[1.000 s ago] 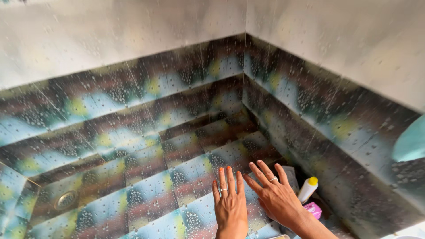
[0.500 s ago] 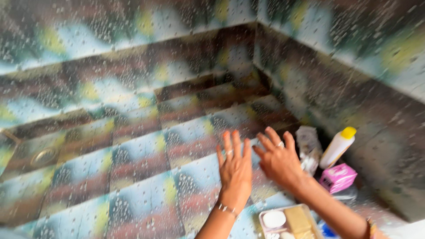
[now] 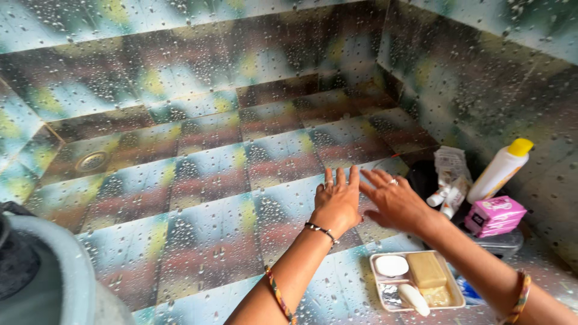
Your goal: The person cleans a bathroom by scrubbing the tiled floor with a blue brush and a black stool, then organizes toiletries from a wall shelf onto the stool. The person also handles a metal bucket and a pile of clothes on the floor.
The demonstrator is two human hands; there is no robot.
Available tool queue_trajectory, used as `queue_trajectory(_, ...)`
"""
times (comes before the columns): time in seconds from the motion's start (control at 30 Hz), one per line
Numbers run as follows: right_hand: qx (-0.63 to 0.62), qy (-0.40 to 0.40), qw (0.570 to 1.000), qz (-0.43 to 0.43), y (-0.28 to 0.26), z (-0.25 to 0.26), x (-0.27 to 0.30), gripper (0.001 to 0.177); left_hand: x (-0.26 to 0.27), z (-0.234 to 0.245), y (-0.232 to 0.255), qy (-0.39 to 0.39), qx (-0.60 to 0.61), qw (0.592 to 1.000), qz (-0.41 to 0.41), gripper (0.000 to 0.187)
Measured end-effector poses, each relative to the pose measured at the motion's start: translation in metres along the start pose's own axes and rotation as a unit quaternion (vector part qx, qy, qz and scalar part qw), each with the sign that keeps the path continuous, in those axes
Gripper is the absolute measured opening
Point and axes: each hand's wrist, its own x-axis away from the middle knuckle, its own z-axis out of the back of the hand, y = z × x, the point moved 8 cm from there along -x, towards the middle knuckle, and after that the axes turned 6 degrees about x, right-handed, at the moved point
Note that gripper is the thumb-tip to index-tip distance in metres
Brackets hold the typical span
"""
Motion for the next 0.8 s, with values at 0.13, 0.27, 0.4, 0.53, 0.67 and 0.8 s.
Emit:
queue_trajectory(0.13, 0.003, -0.066, 0.998, -0.008, 0.009, -0.033, 0.027, 0.090, -0.015, -0.033, 0.006, -0.023, 0.000, 1.000, -0.006, 0.124)
queue_trajectory(0.27, 0.016, -0.108, 0.994, -0.031, 0.038, -0.073, 0.048, 0.085, -0.028, -0.068, 0.028, -0.027, 0.006, 0.999, -0.024, 0.124)
queue_trajectory(0.4, 0.070, -0.128, 0.989, -0.039, 0.077, -0.131, 0.087, 0.065, -0.036, -0.110, 0.046, -0.081, 0.038, 0.995, -0.041, 0.127)
queue_trajectory(0.53, 0.141, -0.120, 0.983, -0.007, 0.109, -0.183, 0.122, 0.043, -0.049, -0.142, 0.049, -0.108, 0.017, 0.993, -0.038, 0.124)
queue_trajectory(0.67, 0.136, -0.132, 0.981, -0.033, 0.142, -0.215, 0.133, 0.032, -0.056, -0.174, 0.041, -0.136, -0.006, 0.990, -0.023, 0.122)
queue_trajectory(0.8, 0.158, -0.060, 0.986, -0.015, 0.152, -0.223, 0.133, 0.027, -0.064, -0.214, 0.038, -0.144, -0.002, 0.989, -0.033, 0.116)
